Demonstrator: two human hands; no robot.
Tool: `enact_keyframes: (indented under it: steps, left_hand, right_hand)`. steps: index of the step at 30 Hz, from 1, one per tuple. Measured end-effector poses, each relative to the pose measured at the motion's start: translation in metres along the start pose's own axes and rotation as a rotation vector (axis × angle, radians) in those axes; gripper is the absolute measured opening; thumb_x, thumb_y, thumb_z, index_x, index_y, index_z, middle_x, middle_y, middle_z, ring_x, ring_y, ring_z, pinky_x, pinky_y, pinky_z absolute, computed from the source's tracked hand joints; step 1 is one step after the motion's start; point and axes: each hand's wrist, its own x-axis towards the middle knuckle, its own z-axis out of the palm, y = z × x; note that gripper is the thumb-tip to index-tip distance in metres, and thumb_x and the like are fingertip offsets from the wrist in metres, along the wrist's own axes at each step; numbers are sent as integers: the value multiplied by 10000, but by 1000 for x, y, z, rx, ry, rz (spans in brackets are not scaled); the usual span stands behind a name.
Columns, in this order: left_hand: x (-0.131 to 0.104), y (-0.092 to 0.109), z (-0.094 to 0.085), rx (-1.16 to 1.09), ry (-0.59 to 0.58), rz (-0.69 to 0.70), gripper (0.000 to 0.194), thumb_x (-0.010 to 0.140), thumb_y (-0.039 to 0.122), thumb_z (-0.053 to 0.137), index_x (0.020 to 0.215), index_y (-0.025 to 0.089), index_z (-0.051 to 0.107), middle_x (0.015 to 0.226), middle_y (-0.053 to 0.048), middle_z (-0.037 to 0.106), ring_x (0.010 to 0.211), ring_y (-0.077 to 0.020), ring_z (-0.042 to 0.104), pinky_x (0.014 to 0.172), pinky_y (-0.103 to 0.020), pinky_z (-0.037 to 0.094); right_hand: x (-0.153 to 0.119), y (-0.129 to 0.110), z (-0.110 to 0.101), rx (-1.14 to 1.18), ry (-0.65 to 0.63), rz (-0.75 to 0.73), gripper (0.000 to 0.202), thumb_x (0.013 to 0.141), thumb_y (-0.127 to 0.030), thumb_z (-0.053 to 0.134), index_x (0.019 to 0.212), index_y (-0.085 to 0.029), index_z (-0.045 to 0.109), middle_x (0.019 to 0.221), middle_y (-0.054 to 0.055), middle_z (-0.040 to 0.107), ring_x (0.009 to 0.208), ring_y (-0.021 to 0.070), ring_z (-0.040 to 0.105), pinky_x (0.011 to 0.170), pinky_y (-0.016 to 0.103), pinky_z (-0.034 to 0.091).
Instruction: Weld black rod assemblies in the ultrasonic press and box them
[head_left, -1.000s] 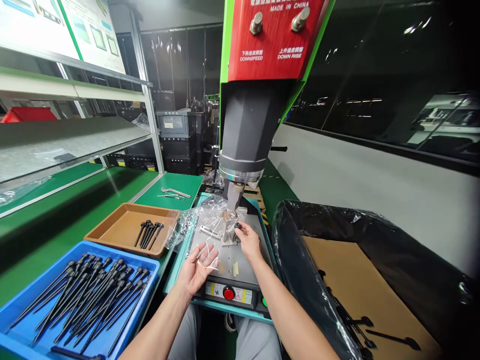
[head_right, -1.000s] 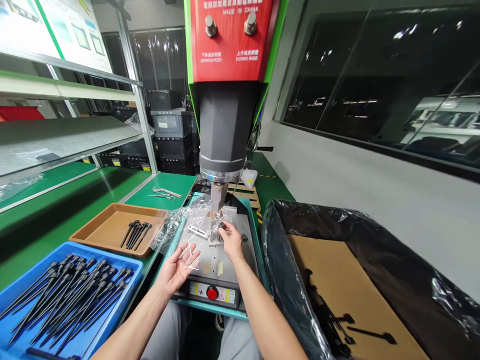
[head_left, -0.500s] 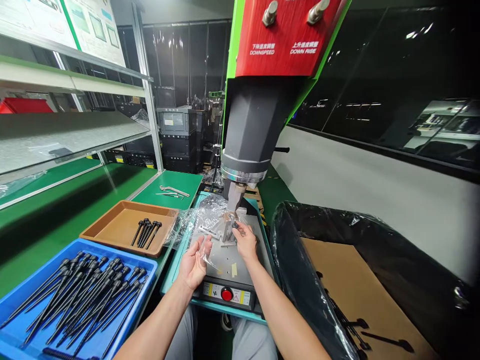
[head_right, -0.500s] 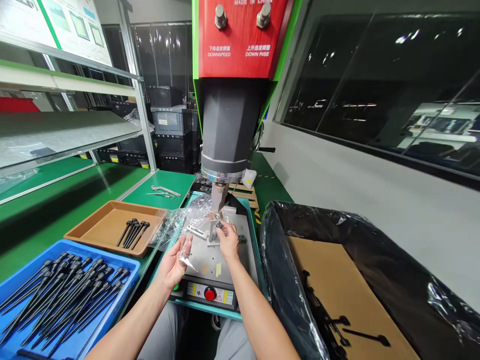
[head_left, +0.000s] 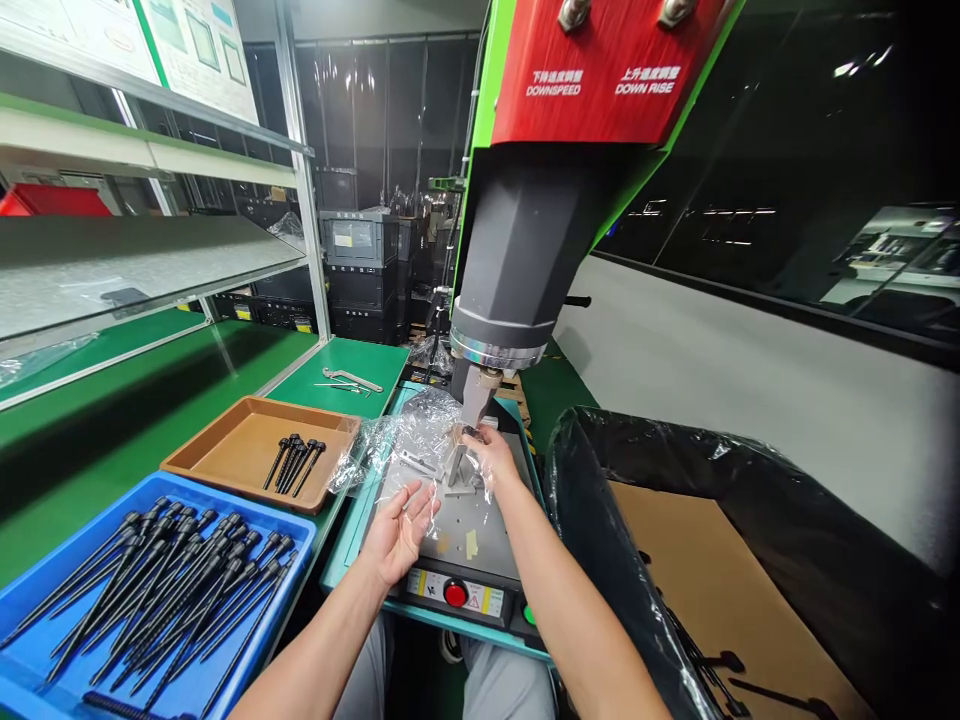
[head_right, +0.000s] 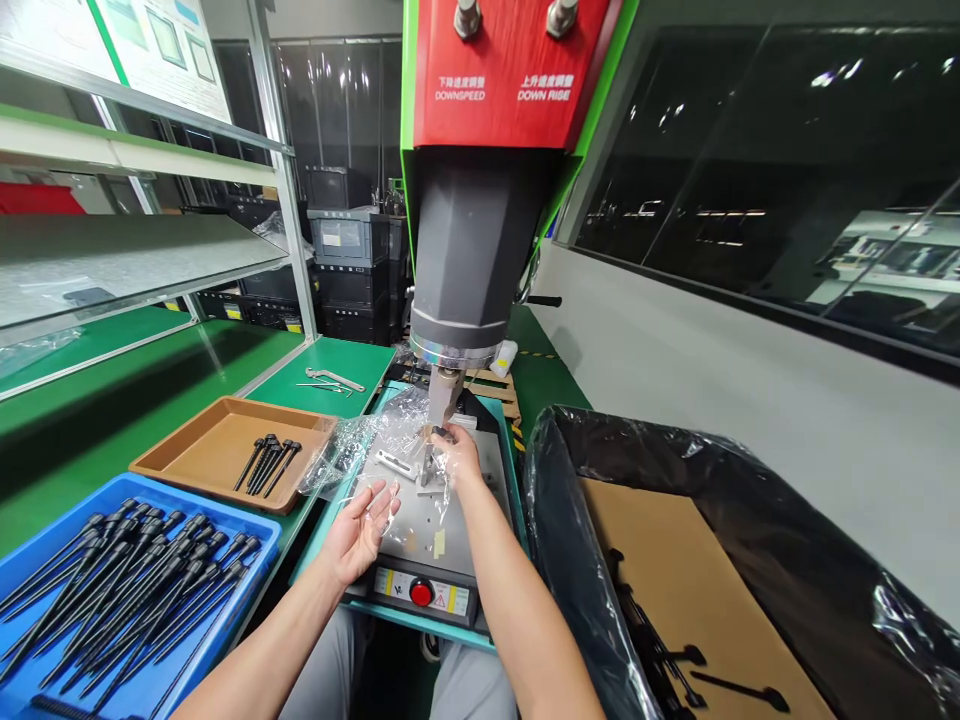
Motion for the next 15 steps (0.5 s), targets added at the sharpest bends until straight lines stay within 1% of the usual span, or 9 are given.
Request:
enact_keyframes:
  steps: [2,6,11,15]
  left_hand:
    - [3,0,-5,-1,-13,6,201,933,218,543,1130,182,558,1122,-107,685,925,-226,712,658,-269,618]
    - [9,-2,-16,-8,-12,24,256,924,208,558,1175,169,529,1126,-124,679,941,-235,708,698,-284,618]
    - [10,-2,-18,11,11,19,231,946,211,514,1171,158,521,1107,-120,687,935,-244,709,670,-282,619]
    - [8,-1,-15,29,41,31,220,950,212,501,1160,156,532,1100,-118,689,915,-231,713,663,-276,618]
  right_hand:
    - [1,-1,-2,39,-47,42,454,601,-463,767,946,-176,693,869,75,694,790,257,651,701,356,509]
    - [0,-3,-7,102,-86,94,479,617,-509,756,978,-199,712,927,66,711,833,257,652,704,337,502]
    - [3,2,-5,134,-50,102,409,578,-485,784,863,-199,713,870,54,713,854,252,643,756,329,481]
    - [6,7,-1,144,-12,102,379,550,-430,803,830,-200,689,840,37,702,807,222,636,728,302,467]
